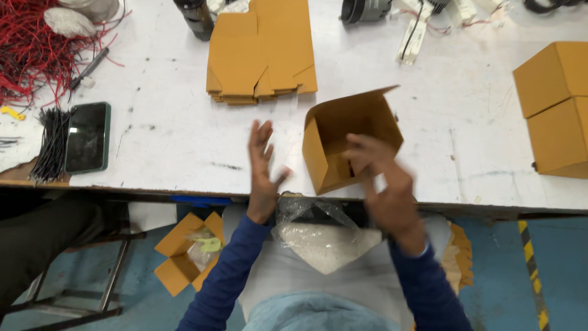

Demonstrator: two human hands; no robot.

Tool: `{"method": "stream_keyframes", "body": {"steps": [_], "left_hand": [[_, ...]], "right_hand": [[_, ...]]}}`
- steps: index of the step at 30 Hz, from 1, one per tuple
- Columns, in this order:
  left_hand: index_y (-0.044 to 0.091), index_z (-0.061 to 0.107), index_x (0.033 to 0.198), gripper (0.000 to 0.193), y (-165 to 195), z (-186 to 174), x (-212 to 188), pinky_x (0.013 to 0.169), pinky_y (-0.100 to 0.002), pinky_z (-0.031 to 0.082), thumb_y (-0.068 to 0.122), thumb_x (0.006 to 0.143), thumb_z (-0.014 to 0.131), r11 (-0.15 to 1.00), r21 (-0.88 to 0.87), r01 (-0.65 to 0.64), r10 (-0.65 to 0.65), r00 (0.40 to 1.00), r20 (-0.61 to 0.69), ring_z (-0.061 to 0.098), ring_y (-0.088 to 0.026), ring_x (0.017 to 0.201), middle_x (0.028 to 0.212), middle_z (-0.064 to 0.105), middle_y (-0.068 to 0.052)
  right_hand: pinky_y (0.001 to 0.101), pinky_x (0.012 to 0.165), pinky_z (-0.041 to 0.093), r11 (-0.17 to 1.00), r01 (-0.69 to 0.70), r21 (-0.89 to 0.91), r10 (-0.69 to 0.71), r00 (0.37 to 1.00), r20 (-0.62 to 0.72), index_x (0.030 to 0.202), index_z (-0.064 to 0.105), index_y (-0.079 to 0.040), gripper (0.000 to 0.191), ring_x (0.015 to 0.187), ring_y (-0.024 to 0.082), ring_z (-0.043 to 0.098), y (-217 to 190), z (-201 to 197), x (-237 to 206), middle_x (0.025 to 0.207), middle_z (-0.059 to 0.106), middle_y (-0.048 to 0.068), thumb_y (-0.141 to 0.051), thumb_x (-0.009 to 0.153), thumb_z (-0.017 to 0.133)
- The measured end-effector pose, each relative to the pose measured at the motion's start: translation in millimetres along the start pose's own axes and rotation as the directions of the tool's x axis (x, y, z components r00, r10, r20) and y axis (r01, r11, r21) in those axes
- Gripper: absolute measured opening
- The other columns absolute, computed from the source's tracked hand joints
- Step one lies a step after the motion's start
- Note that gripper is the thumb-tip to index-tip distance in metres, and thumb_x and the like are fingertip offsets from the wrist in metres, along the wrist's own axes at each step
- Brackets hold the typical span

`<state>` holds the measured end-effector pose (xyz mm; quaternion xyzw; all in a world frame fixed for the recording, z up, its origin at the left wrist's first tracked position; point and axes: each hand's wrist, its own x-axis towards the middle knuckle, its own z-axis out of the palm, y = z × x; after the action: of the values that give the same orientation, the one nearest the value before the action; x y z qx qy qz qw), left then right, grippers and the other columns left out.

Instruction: The person repeatedly assembles flat cardboard boxes, places a plastic-wrapped cylindrical device and a white power adapter inside, then closes the box. The process is repeated multiple times at a workbench with various electronic components and packaging materials visible.

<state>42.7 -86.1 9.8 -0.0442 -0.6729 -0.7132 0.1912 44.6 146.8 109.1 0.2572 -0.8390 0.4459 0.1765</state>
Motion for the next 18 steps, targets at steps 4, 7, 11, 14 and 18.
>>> {"method": "stream_keyframes", "body": {"steps": [4, 7, 11, 14, 18], "left_hand": [[0.012, 0.0, 0.17, 0.155, 2.4, 13.5, 1.3, 0.137, -0.055, 0.016, 0.066, 0.056, 0.09, 0.949, 0.199, -0.246, 0.175, 0.931, 0.32, 0.008, -0.037, 0.167, 0.178, 0.006, -0.019], [0.009, -0.006, 0.168, 0.161, -9.0, 28.3, 8.1, 0.135, -0.054, 0.018, 0.061, 0.056, 0.096, 0.96, 0.169, -0.225, 0.141, 0.904, 0.403, 0.011, -0.039, 0.165, 0.176, 0.009, -0.021], [0.007, 0.009, 0.168, 0.143, -13.3, 41.8, 9.5, 0.13, -0.047, 0.036, 0.05, 0.063, 0.097, 0.967, 0.182, -0.176, 0.101, 0.927, 0.361, 0.037, -0.037, 0.156, 0.17, 0.028, -0.022], [0.004, 0.013, 0.166, 0.135, -5.3, 46.3, 6.8, 0.127, -0.044, 0.038, 0.044, 0.066, 0.094, 0.975, 0.183, -0.122, 0.061, 0.95, 0.307, 0.044, -0.036, 0.151, 0.158, 0.044, -0.022], [0.003, 0.015, 0.164, 0.13, 2.8, 54.6, 8.5, 0.126, -0.045, 0.036, 0.041, 0.069, 0.094, 0.973, 0.158, -0.167, 0.113, 0.946, 0.304, 0.041, -0.038, 0.152, 0.158, 0.042, -0.024]], "right_hand": [[0.0428, 0.089, 0.056, 0.967, -0.019, -0.255, 0.128, 0.899, 0.418, 0.109, 0.072, -0.005, 0.027, 0.104, 0.033, 0.069, 47.6, 1.6, 33.2, 0.111, 0.073, 0.016, 0.001, 0.083, 0.064], [0.0505, 0.08, 0.052, 0.915, 0.178, -0.363, 0.106, 0.762, 0.639, 0.101, 0.072, -0.005, 0.024, 0.093, 0.039, 0.064, 78.6, 33.7, 39.6, 0.097, 0.07, 0.018, -0.012, 0.078, 0.076], [0.0496, 0.078, 0.052, 0.94, 0.226, -0.256, -0.006, 0.761, 0.648, 0.098, 0.07, -0.003, 0.032, 0.089, 0.039, 0.063, 101.7, 52.1, 41.6, 0.094, 0.067, 0.019, -0.014, 0.07, 0.079], [0.0472, 0.079, 0.053, 0.967, 0.11, -0.228, 0.071, 0.746, 0.662, 0.098, 0.068, -0.001, 0.03, 0.09, 0.037, 0.063, 106.4, 41.1, 47.6, 0.095, 0.067, 0.019, -0.011, 0.071, 0.078], [0.0417, 0.084, 0.056, 0.917, -0.134, -0.376, 0.389, 0.514, 0.765, 0.111, 0.065, -0.005, 0.032, 0.092, 0.031, 0.07, 106.6, 31.8, 57.1, 0.1, 0.071, 0.014, -0.009, 0.079, 0.069]]}}
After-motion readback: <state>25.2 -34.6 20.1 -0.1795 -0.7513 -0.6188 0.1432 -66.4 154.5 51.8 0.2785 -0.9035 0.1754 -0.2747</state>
